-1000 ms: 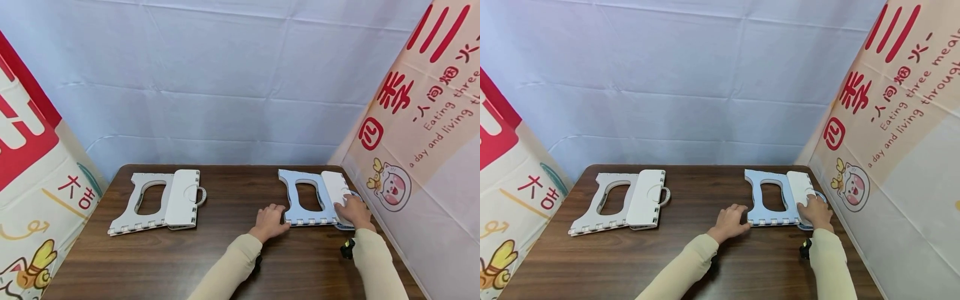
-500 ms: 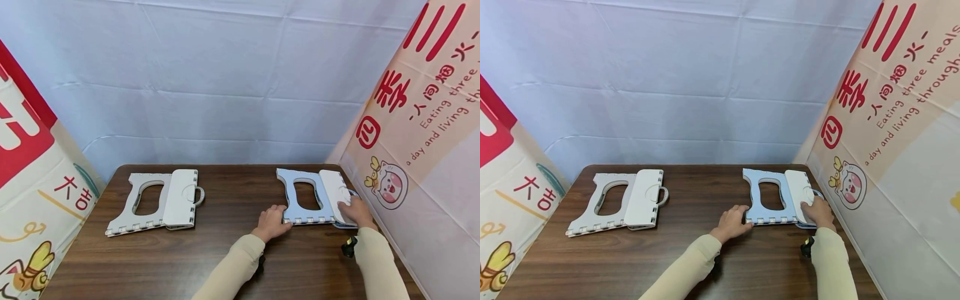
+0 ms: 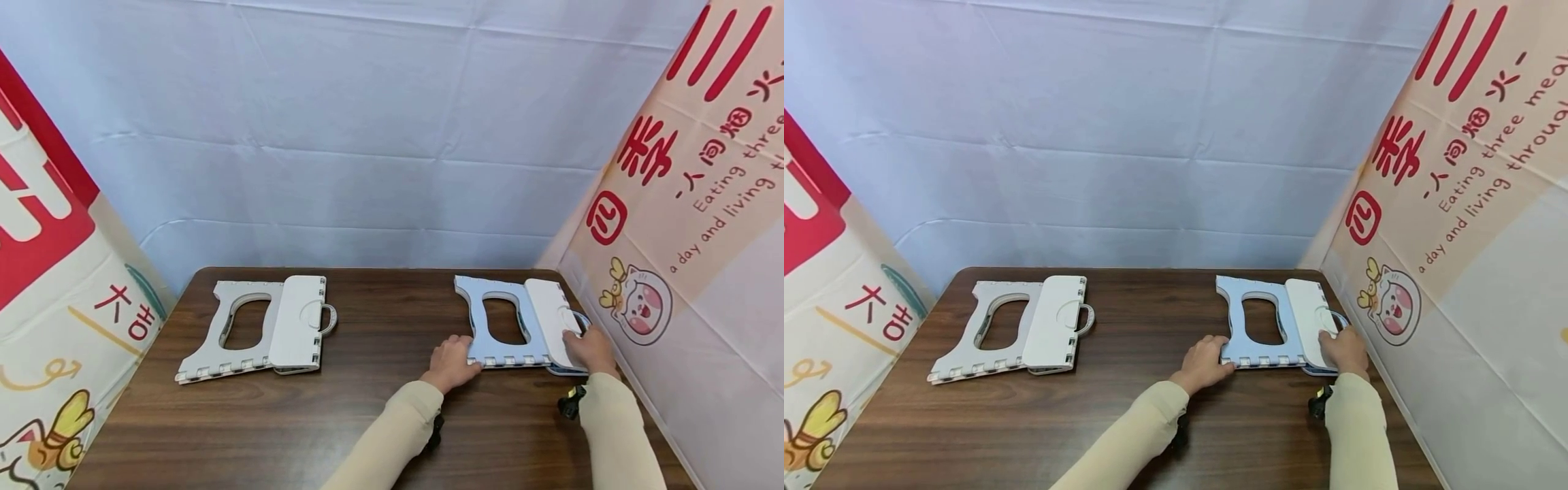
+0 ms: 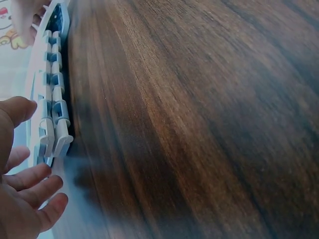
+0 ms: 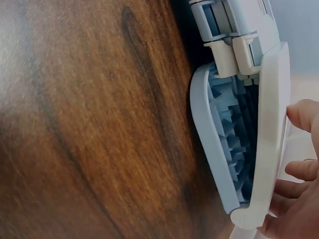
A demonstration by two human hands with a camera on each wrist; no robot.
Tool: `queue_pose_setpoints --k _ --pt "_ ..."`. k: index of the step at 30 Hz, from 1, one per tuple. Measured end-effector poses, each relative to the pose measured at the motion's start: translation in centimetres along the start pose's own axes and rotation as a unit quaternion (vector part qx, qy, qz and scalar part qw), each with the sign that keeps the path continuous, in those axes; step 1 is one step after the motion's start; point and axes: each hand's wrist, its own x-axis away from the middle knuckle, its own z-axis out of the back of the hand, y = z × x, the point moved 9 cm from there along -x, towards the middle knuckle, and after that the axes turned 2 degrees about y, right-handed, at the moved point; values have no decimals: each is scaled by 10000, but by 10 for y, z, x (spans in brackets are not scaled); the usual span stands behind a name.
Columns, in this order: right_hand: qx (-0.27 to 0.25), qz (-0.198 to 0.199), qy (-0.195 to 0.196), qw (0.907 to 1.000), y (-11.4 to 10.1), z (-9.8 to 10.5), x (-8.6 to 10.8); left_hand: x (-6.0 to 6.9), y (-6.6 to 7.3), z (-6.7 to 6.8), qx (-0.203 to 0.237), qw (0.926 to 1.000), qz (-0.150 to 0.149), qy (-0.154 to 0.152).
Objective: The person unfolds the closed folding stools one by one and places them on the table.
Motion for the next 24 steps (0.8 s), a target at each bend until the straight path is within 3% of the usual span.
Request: queue_pose_setpoints --k 11,17,24 --pt "-108 -380 -179 9991 7 -5 4 1 -2 -3 265 9996 87 -7" --pt "-434 -828 -292 9952 16 -10 3 -2 -3 -5 515 9986 152 19" --pt "-611 -922 -205 9937 25 -9 2 -6 4 -8 47 9997 114 -194"
